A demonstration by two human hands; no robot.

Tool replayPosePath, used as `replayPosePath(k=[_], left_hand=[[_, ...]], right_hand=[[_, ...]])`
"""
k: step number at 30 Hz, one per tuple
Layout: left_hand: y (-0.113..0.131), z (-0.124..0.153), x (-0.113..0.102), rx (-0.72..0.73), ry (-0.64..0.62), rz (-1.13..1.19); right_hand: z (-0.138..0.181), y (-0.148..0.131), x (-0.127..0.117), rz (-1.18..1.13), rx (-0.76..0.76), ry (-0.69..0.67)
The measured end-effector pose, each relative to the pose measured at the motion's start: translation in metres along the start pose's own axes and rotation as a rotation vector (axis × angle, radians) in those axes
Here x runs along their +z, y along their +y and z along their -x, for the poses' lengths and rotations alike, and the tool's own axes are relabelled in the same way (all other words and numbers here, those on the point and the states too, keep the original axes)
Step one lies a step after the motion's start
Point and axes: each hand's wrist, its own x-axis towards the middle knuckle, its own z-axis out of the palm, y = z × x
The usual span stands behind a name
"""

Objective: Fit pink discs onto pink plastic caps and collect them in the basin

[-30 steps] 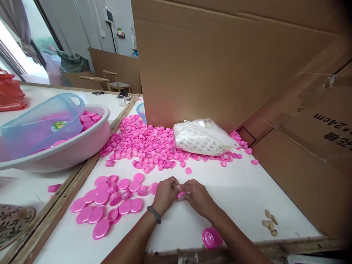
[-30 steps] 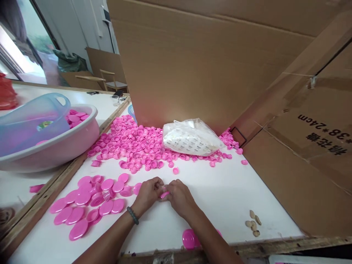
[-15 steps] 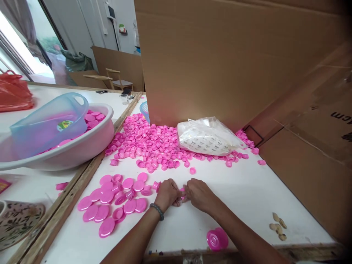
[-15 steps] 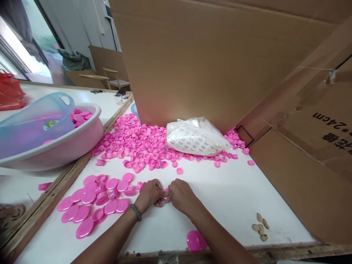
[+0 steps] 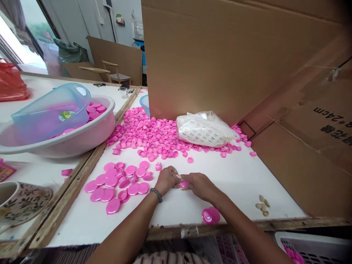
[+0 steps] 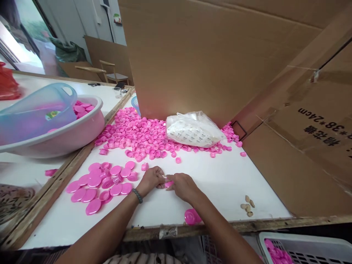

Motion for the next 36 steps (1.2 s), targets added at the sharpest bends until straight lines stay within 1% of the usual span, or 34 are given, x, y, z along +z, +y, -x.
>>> replayPosePath(k=[2,4,11,13,15,17,20,21,23,25,27,29,30,32,34,36], left_hand=[[-0.002,-0.001,-0.001,-0.015,0.005,-0.006],[-0.005,-0.004,-0.001,-0.027,0.004,-0.031],[-0.006,-0.01,-0.003,-0.09,-0.026,-0.127],[-0.006,-0.01,-0.004,-0.059,-0.052,-0.126],[-0.006,-0.008,-0.003,0.021,-0.07,-0.163],[-0.005,-0.004,-0.001,0.125,-0.053,-0.271],[0.002,0.007,0.003,0.285,0.051,-0.517],[0.006,0.012,0.003,0.336,0.107,-0.6],[0.017,0.021,0.0,0.42,0.257,-0.746],[0.027,0.027,-0.008,0.466,0.446,-0.859],[0.034,0.031,-0.021,0.466,0.622,-0.957],[0.037,0.033,-0.037,0.425,0.751,-1.054],[0.037,0.034,-0.044,0.396,0.791,-1.098],[0.036,0.037,-0.056,0.354,0.826,-1.177],[0.037,0.041,-0.06,0.358,0.859,-1.225],[0.039,0.044,-0.054,0.419,0.883,-1.207]], right_hand=[[-0.005,0.003,-0.004,-0.074,-0.008,-0.058],[-0.009,0.006,-0.005,-0.098,0.013,-0.081],[-0.011,0.009,0.001,-0.156,0.09,-0.057],[-0.009,0.007,0.004,-0.098,0.093,-0.032],[-0.007,0.003,0.008,-0.036,0.078,0.006],[-0.003,0.001,0.012,0.0,0.068,0.057],[0.013,0.005,0.017,0.023,0.047,0.184],[0.022,0.01,0.017,0.033,0.061,0.238],[0.042,0.024,0.017,0.076,0.15,0.325],[0.059,0.04,0.018,0.127,0.259,0.331],[0.068,0.051,0.02,0.136,0.296,0.281],[0.066,0.054,0.024,0.099,0.287,0.249],[0.062,0.053,0.025,0.074,0.275,0.246],[0.05,0.047,0.023,0.03,0.236,0.249],[0.036,0.041,0.016,0.002,0.178,0.235],[0.022,0.039,0.006,-0.017,0.151,0.24]])
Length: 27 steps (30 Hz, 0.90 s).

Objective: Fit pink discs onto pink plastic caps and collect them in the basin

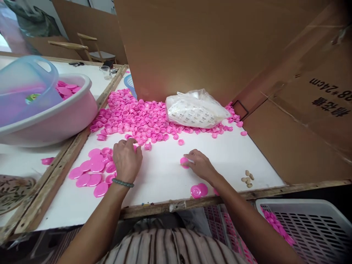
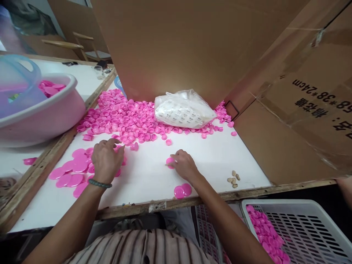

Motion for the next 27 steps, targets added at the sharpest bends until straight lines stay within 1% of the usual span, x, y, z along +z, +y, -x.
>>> replayPosePath(k=[1,2,3,5,7,8,10,12,14,16,19,21,23,25,27], left_hand=[[0.007,0.001,0.0,0.018,0.003,0.053],[0.015,0.003,0.0,0.042,-0.024,0.128],[0.026,0.004,0.003,0.076,-0.084,0.214],[0.048,0.008,0.013,0.158,-0.267,0.356],[0.068,0.013,0.028,0.241,-0.408,0.41],[0.077,0.017,0.037,0.295,-0.448,0.425],[0.088,0.024,0.053,0.419,-0.484,0.449],[0.095,0.031,0.065,0.529,-0.493,0.46],[0.097,0.036,0.074,0.574,-0.507,0.459],[0.096,0.039,0.078,0.541,-0.521,0.463],[0.09,0.039,0.078,0.417,-0.511,0.507],[0.083,0.036,0.076,0.277,-0.518,0.591],[0.075,0.03,0.075,0.09,-0.523,0.713],[0.068,0.022,0.076,-0.069,-0.494,0.798],[0.064,0.014,0.078,-0.142,-0.457,0.788]], right_hand=[[-0.009,0.0,-0.004,-0.005,-0.001,0.02],[-0.019,0.0,-0.007,-0.006,-0.002,0.05],[-0.029,0.001,-0.009,-0.004,-0.009,0.084],[-0.049,0.003,-0.009,0.004,-0.04,0.118],[-0.064,0.005,-0.005,0.001,-0.063,0.101],[-0.069,0.005,-0.003,-0.001,-0.061,0.09],[-0.071,0.008,0.003,-0.018,-0.029,0.092],[-0.065,0.013,0.006,-0.057,0.021,0.139],[-0.056,0.019,0.007,-0.106,0.05,0.21],[-0.048,0.024,0.008,-0.147,0.042,0.275],[-0.044,0.026,0.011,-0.205,0.0,0.319],[-0.044,0.023,0.014,-0.248,-0.044,0.326],[-0.045,0.02,0.016,-0.277,-0.09,0.327],[-0.046,0.018,0.017,-0.272,-0.125,0.32],[-0.047,0.018,0.017,-0.237,-0.149,0.305]])
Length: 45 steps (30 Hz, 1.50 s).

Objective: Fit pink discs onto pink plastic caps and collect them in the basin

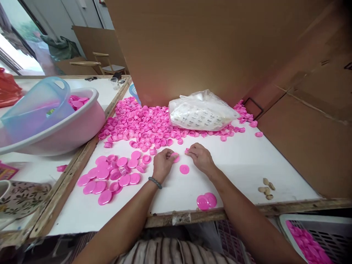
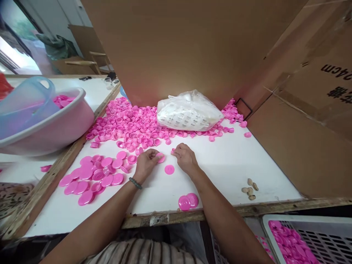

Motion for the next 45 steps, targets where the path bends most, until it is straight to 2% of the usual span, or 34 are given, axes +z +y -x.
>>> replayPosePath(k=[3,9,18,26,29,33,35,36,38,42,45], left_hand=[[-0.001,-0.008,-0.002,0.019,0.007,-0.133],[-0.002,0.001,-0.004,0.194,-0.042,-0.313],[-0.008,0.003,0.001,0.174,-0.041,-0.239],[-0.013,0.004,0.002,0.211,-0.044,-0.243],[-0.012,0.005,-0.001,0.242,-0.067,-0.255],[-0.009,0.005,-0.005,0.32,-0.091,-0.304],[-0.008,0.003,-0.007,0.34,-0.105,-0.307],[-0.007,0.002,-0.008,0.341,-0.114,-0.306],[-0.006,0.001,-0.009,0.341,-0.135,-0.311],[-0.006,0.002,-0.009,0.35,-0.156,-0.327],[-0.006,0.003,-0.007,0.355,-0.167,-0.329]], right_hand=[[0.0,0.0,-0.001,0.043,-0.034,-0.031],[-0.002,-0.008,0.0,0.067,-0.11,0.01],[-0.003,-0.022,0.016,0.175,-0.321,-0.16],[0.004,-0.025,0.019,0.276,-0.291,-0.199],[0.004,-0.023,0.02,0.129,-0.214,-0.168],[0.003,-0.02,0.018,-0.321,0.155,-0.148],[0.002,-0.02,0.017,-0.464,0.314,-0.195],[0.001,-0.021,0.016,-0.49,0.346,-0.215],[0.0,-0.023,0.016,-0.459,0.315,-0.215],[-0.002,-0.017,0.013,-0.217,0.07,-0.117],[-0.002,-0.007,0.005,-0.095,-0.013,-0.045]])
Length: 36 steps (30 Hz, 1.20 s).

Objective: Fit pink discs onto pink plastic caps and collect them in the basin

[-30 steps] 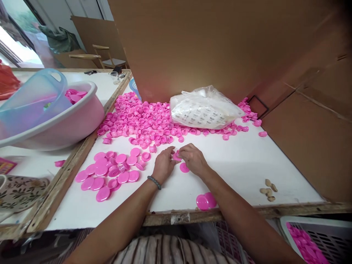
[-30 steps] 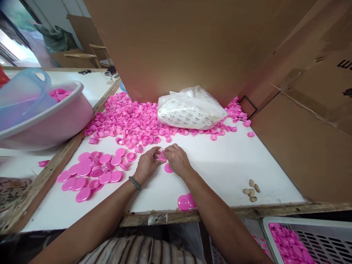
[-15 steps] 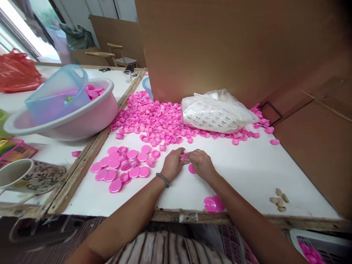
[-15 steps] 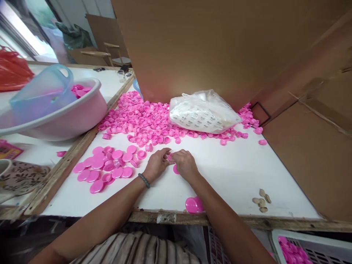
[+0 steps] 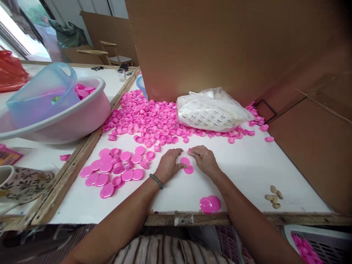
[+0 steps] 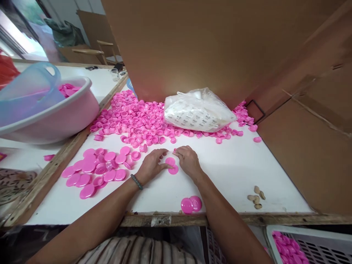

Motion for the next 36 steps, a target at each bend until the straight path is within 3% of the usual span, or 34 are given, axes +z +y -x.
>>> replayPosePath(k=[5,10,22,26,31,33,36], left_hand=[[0.003,0.001,0.005,-0.021,-0.019,0.003],[0.0,0.001,0.007,-0.063,0.012,0.018],[-0.002,0.0,0.007,-0.057,0.016,0.017],[-0.001,0.001,0.002,-0.047,-0.012,0.061],[0.0,-0.001,-0.004,-0.047,0.022,0.117],[0.0,-0.002,-0.006,-0.1,0.032,0.23],[0.001,-0.006,-0.008,-0.232,0.026,0.455]], right_hand=[[0.004,0.0,-0.011,0.101,-0.139,-0.099],[0.005,-0.014,-0.005,0.227,-0.258,-0.192],[0.01,-0.027,0.004,0.452,-0.294,-0.266],[0.01,-0.021,0.007,0.273,-0.203,-0.176],[0.006,-0.012,0.008,-0.257,0.175,-0.112],[0.004,-0.013,0.007,-0.38,0.283,-0.149],[0.002,-0.014,0.003,-0.402,0.282,-0.133]])
